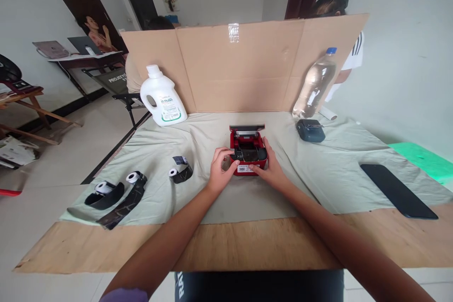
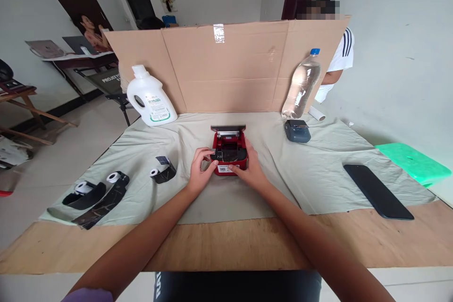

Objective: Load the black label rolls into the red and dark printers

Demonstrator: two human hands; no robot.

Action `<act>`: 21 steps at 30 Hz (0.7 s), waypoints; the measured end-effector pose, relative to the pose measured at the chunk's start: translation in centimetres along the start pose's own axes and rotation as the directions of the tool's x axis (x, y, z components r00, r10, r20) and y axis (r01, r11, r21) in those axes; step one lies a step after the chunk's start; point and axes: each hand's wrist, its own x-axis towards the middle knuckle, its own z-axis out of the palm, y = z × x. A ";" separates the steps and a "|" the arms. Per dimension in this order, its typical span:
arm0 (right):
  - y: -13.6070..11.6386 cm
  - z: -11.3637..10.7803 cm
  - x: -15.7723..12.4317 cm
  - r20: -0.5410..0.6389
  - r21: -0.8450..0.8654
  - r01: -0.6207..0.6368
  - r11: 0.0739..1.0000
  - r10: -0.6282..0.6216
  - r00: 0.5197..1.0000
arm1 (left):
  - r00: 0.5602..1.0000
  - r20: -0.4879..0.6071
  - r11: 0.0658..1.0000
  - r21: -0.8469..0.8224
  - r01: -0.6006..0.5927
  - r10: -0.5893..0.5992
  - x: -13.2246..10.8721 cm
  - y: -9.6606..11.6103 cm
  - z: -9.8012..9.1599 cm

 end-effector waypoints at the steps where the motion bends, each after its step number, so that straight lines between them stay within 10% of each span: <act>1: 0.0 -0.3 0.1 0.010 -0.002 0.017 1.000 -0.017 1.000 | 1.000 0.002 1.000 -0.003 0.000 0.000 0.0 0.0 0.0; 8: -0.9 -2.8 3.5 -0.057 -0.059 -0.023 0.998 0.019 0.998 | 0.999 0.016 0.999 -0.029 -0.029 0.030 0.0 -0.4 0.0; 12: -2.3 -3.5 7.8 0.161 -0.276 -0.018 0.961 0.065 0.985 | 0.999 0.010 0.998 -0.035 -0.044 0.044 0.1 -0.4 0.1; 17: -4.2 -1.6 13.4 0.577 -0.549 0.134 0.825 0.258 0.775 | 0.999 0.013 0.998 -0.047 -0.038 0.039 0.2 -0.4 0.0; 21: -5.8 1.8 15.2 0.494 -0.815 0.153 0.559 0.532 0.687 | 1.000 0.010 0.997 -0.065 -0.029 0.030 0.1 -0.4 0.0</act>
